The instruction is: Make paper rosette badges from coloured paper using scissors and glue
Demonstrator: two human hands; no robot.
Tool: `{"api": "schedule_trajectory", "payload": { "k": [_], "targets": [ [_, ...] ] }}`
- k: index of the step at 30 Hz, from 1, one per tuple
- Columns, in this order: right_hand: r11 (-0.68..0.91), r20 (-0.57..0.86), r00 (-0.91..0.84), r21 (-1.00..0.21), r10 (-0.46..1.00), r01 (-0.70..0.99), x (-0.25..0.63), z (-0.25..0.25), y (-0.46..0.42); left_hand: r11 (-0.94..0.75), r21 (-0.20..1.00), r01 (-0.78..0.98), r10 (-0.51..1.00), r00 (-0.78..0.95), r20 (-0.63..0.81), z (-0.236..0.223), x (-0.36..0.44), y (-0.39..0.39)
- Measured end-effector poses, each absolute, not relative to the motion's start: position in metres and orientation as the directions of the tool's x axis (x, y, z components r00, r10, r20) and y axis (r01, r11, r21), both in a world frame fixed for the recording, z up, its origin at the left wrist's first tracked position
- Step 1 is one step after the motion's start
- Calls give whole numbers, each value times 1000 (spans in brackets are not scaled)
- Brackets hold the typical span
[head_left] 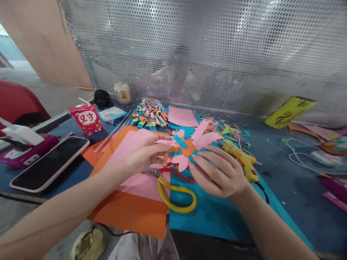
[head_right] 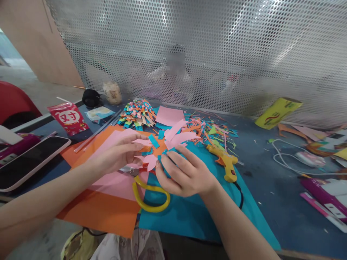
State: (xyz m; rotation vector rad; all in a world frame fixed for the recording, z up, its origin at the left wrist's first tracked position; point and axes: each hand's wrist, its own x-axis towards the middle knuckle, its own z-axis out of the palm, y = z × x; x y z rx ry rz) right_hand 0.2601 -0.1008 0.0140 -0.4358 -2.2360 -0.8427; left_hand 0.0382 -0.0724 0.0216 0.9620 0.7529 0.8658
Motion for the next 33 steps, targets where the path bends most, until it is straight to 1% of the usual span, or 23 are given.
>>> {"api": "schedule_trajectory", "payload": {
  "k": [4, 7, 12, 19, 24, 26, 28, 31, 33],
  "targets": [
    [598, 666, -742, 627, -78, 499, 257, 20, -102, 290, 915, -280, 886, 440, -146, 19, 37, -71],
    [542, 632, -767, 685, -109, 488, 254, 22, -102, 257, 931, -260, 894, 430, -127, 17, 35, -69],
    [543, 641, -755, 686, -137, 484, 251, 20, -101, 202, 951, -232, 898, 432, -85, 12, 33, -67],
    [560, 645, -751, 676, -138, 478, 251, 20, -101, 175, 953, -249, 895, 444, -48, 9, 33, -66],
    [555, 644, -755, 677, -127, 484, 251, 21, -101, 123, 974, -190, 898, 440, -27, 10, 32, -65],
    [550, 651, -750, 670, -112, 499, 252, 20, -101, 16, 994, -105, 904, 427, 30, 11, 30, -66],
    [547, 662, -742, 661, -103, 514, 253, 20, -100, -157, 988, 3, 907, 395, 143, 12, 28, -67],
    [560, 671, -735, 649, -101, 515, 253, 20, -100, -411, 905, 113, 881, 304, 362, 11, 26, -67],
    [565, 672, -733, 648, -109, 511, 253, 21, -101, -538, 829, 155, 828, 281, 485, 9, 25, -67]
  ]
}}
